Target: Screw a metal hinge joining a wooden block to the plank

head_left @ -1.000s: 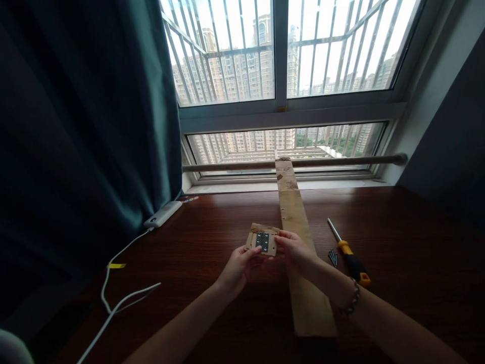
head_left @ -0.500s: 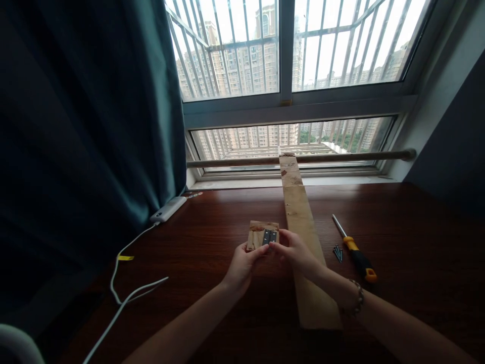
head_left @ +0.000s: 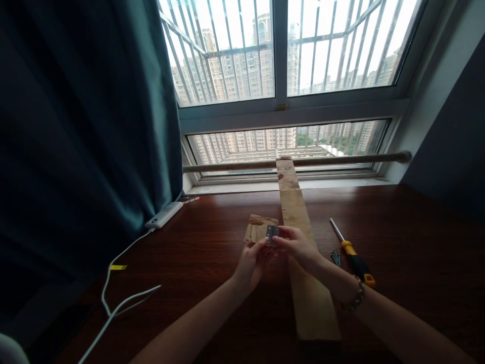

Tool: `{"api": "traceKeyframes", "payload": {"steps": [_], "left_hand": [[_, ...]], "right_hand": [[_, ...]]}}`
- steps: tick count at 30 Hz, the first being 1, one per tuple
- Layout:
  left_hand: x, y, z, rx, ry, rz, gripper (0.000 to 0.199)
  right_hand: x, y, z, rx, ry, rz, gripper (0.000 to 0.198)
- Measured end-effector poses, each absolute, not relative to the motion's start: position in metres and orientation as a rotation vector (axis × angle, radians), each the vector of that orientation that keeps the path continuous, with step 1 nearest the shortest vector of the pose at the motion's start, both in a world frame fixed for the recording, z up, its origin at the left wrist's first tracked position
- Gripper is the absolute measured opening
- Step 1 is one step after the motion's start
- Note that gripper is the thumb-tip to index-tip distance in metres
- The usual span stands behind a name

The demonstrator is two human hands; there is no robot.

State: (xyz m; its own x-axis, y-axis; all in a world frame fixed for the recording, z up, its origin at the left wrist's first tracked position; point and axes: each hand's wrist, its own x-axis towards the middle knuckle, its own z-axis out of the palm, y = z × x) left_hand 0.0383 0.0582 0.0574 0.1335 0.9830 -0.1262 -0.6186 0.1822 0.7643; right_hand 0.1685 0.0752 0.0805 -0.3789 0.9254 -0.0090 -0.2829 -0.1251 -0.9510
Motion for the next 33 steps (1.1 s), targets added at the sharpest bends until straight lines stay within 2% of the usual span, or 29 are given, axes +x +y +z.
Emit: {"api": "traceKeyframes", "payload": {"steps": [5, 8, 12, 15, 22, 33], "left_hand": [[0.063, 0.094, 0.063, 0.546, 0.752, 1.345, 0.014], [0.075, 0.114, 0.06, 0.42, 0.766, 1.41, 0.009], [0.086, 0.131, 0.051, 0.33, 0.775, 1.515, 0.011], [0.089, 0.135, 0.046, 0.35, 0.794, 1.542, 0.011], [0.085, 0.133, 0.039, 0.496, 0.785, 1.5, 0.015], [0.082, 0.137, 0.035, 0.465, 0.752, 1.425, 0.017]], "right_hand": [[0.184, 0.111, 0.077, -0.993, -1.336, 1.356, 0.037], [0.193, 0.12, 0.075, -1.194, -1.536, 0.908, 0.04], [0.193, 0.109, 0.077, -1.276, -1.918, 0.185, 0.031], [0.186, 0.098, 0.073, -1.246, -2.133, -0.095, 0.033], [0.179, 0.101, 0.055, -1.313, -2.271, -0.273, 0.04], [0.183, 0.108, 0.051, -1.277, -2.279, -0.245, 0.04]]}}
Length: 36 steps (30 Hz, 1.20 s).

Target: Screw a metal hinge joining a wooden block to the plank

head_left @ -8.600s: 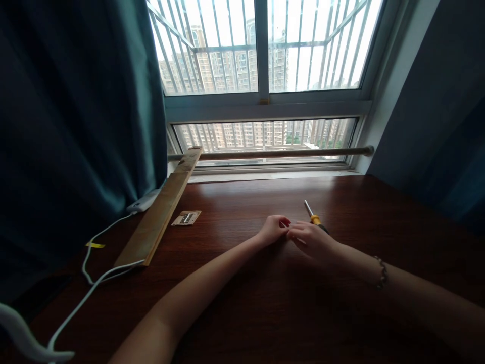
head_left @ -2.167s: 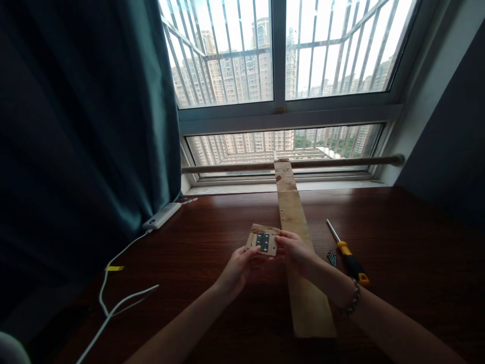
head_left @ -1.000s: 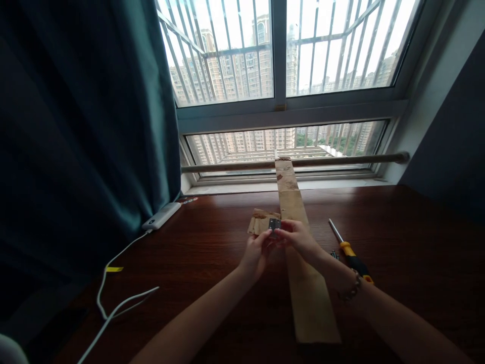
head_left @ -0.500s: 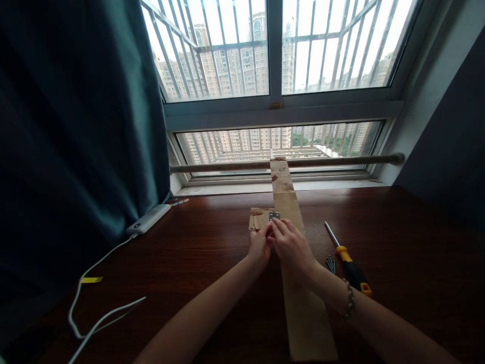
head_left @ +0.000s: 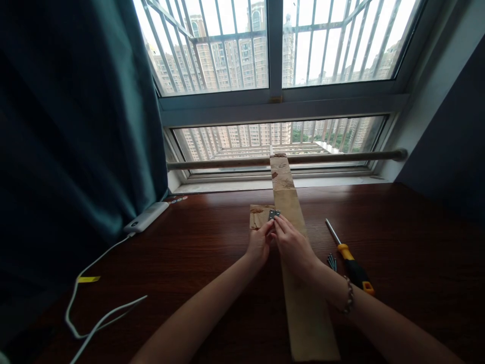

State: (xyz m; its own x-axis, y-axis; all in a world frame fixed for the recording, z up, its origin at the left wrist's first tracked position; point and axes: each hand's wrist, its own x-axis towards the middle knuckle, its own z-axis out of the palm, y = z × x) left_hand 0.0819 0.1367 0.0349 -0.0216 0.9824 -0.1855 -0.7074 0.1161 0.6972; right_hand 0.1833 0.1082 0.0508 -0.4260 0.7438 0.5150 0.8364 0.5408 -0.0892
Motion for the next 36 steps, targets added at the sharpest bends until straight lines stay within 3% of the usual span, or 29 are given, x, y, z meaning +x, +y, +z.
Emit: {"api": "traceKeyframes", "payload": {"steps": [4, 15, 25, 30, 36], "left_hand": [[0.081, 0.136, 0.037, 0.405, 0.762, 1.436, 0.01], [0.08, 0.139, 0.035, 0.524, 0.753, 1.4, 0.024], [0.081, 0.138, 0.039, 0.474, 0.804, 1.371, 0.023], [0.083, 0.138, 0.038, 0.461, 0.825, 1.386, 0.019], [0.083, 0.137, 0.037, 0.447, 0.75, 1.362, 0.018]], "right_hand": [[0.183, 0.11, 0.048, -1.224, -2.284, -0.272, 0.04], [0.183, 0.111, 0.048, -1.279, -2.263, -0.307, 0.04], [0.212, 0.112, 0.081, -1.175, -2.101, 0.058, 0.032], [0.283, 0.109, 0.106, -1.453, -2.007, 0.18, 0.019], [0.32, 0.1, 0.07, -1.921, -2.169, 0.429, 0.007]]}}
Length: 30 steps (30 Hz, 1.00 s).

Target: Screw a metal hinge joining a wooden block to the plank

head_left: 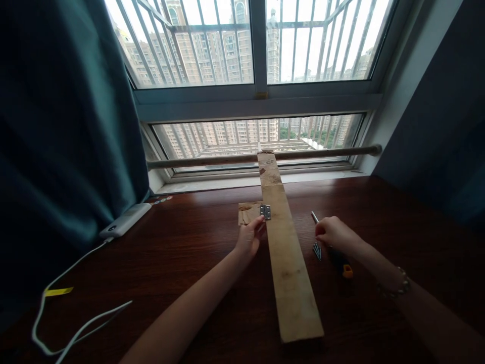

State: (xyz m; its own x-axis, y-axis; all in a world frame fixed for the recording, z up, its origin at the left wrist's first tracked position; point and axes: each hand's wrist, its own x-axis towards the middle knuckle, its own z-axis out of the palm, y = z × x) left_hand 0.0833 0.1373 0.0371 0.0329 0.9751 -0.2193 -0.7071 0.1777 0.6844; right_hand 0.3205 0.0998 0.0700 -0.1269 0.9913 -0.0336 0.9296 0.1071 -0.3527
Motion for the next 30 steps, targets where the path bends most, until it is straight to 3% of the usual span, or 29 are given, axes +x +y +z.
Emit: {"api": "traceKeyframes", "payload": {"steps": [6, 16, 23, 30], "left_hand": [[0.083, 0.136, 0.037, 0.453, 0.761, 1.35, 0.017], [0.082, 0.135, 0.039, 0.46, 0.765, 1.351, 0.019], [0.083, 0.135, 0.041, 0.445, 0.792, 1.345, 0.021], [0.083, 0.135, 0.039, 0.439, 0.781, 1.346, 0.022]], "right_hand": [[0.306, 0.095, 0.057, -2.111, -2.23, 0.234, 0.015], [0.301, 0.095, 0.048, -2.153, -2.293, 0.235, 0.009], [0.297, 0.098, 0.04, -2.18, -2.245, 0.202, 0.016], [0.293, 0.107, 0.058, -1.811, -1.975, 0.209, 0.01]]}}
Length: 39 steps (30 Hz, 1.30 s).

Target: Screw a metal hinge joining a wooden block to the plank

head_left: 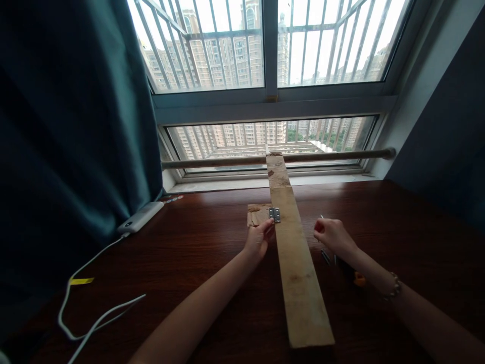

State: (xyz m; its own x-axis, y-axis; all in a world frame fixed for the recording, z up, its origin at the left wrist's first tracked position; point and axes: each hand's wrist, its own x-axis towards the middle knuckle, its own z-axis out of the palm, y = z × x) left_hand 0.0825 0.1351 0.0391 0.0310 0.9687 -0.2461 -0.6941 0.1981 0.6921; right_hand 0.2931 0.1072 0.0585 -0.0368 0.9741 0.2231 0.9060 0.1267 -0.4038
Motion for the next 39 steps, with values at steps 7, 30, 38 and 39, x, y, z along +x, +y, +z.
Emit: {"api": "traceKeyframes", "payload": {"steps": [7, 30, 38, 39], "left_hand": [[0.083, 0.133, 0.041, 0.45, 0.747, 1.347, 0.021], [0.081, 0.132, 0.04, 0.445, 0.741, 1.357, 0.029], [0.08, 0.134, 0.039, 0.409, 0.769, 1.361, 0.025], [0.08, 0.134, 0.039, 0.411, 0.771, 1.363, 0.025]], "right_hand": [[0.243, 0.133, 0.086, -1.202, -1.514, 0.558, 0.023], [0.189, 0.155, 0.067, -1.15, -1.833, 0.038, 0.017], [0.187, 0.156, 0.063, -1.058, -1.836, 0.03, 0.015], [0.187, 0.156, 0.063, -1.053, -1.843, 0.027, 0.015]]}}
